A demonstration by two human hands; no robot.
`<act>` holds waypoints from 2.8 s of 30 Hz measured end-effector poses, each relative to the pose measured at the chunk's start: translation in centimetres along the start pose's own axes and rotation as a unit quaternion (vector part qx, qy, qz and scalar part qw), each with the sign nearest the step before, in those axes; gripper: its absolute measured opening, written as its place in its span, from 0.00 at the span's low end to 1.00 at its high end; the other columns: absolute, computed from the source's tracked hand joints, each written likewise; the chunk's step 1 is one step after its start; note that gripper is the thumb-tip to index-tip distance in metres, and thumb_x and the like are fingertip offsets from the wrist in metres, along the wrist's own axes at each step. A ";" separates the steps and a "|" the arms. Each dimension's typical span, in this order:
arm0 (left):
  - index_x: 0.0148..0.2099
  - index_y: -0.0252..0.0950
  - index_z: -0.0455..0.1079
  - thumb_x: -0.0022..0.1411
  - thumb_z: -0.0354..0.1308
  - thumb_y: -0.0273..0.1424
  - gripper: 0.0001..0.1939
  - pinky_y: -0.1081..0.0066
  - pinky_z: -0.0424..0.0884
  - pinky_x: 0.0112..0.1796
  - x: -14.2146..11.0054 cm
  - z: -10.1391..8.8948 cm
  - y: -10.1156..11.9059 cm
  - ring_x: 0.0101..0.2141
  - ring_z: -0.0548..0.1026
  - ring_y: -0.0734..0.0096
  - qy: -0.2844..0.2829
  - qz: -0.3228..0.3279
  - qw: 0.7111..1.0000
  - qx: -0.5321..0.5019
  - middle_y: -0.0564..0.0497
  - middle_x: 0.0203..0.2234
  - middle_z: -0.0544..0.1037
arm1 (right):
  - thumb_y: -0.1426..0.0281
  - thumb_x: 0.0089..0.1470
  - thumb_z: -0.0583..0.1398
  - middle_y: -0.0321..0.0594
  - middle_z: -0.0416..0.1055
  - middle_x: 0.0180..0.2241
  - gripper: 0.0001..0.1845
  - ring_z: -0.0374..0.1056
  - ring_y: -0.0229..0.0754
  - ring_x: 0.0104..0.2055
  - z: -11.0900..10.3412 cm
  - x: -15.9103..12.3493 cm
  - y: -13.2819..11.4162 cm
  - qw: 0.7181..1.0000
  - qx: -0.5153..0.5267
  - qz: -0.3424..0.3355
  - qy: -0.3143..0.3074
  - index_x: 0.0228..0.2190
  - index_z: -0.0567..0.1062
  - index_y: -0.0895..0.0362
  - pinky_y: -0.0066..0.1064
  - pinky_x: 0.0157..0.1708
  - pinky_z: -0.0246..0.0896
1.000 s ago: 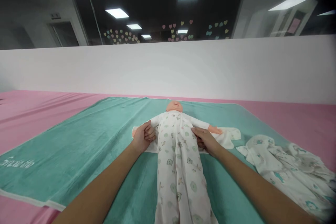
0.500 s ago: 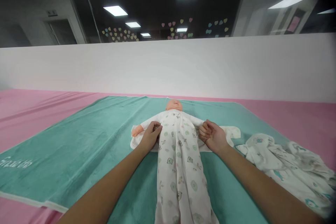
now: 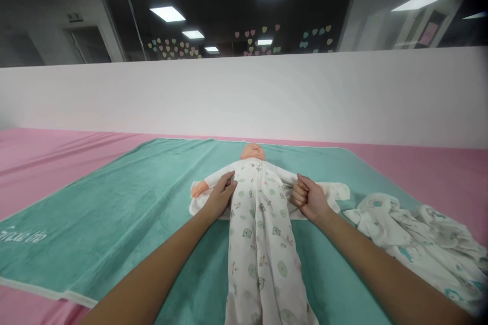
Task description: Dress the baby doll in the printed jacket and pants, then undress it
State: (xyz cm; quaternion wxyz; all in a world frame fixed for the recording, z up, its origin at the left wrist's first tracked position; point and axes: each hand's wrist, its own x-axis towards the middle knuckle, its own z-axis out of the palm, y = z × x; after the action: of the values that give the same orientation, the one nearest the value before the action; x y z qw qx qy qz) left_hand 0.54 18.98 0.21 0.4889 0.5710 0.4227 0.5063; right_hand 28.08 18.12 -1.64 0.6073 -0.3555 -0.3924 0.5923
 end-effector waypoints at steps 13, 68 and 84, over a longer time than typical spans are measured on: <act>0.59 0.43 0.59 0.44 0.68 0.36 0.39 0.61 0.57 0.53 0.7 -0.7 0.5 0.55 0.59 0.54 -0.054 -0.015 0.998 0.040 0.44 0.54 0.63 | 0.53 0.50 0.57 0.32 0.55 0.19 0.21 0.50 0.33 0.20 1.2 -0.1 0.7 0.995 -0.099 -0.027 0.006 0.20 0.61 0.55 0.26 0.18 0.48; 0.29 0.37 0.59 0.55 0.51 0.31 0.05 0.71 0.53 0.26 -1.4 1.2 2.8 0.25 0.66 0.69 -0.072 0.151 0.859 0.484 0.53 0.21 0.68 | 0.54 0.40 0.64 0.33 0.64 0.22 0.18 0.62 0.40 0.28 1.6 -0.6 0.3 0.943 -0.325 -0.046 -0.046 0.22 0.70 0.56 0.31 0.30 0.55; 0.28 0.39 0.62 0.44 0.60 0.50 0.20 0.73 0.53 0.24 -2.0 -0.1 5.9 0.27 0.66 0.69 -0.177 0.006 0.875 0.451 0.56 0.26 0.68 | 0.56 0.43 0.58 0.36 0.69 0.21 0.19 0.62 0.42 0.28 2.6 -1.0 0.1 0.922 -0.382 -0.060 -0.014 0.26 0.77 0.59 0.32 0.30 0.56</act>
State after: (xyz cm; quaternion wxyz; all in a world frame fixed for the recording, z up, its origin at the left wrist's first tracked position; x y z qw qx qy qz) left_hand 0.14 16.07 5.69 0.2415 0.8124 0.5079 0.1541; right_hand 25.67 17.02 -0.68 0.4548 -0.5279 -0.6177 0.3646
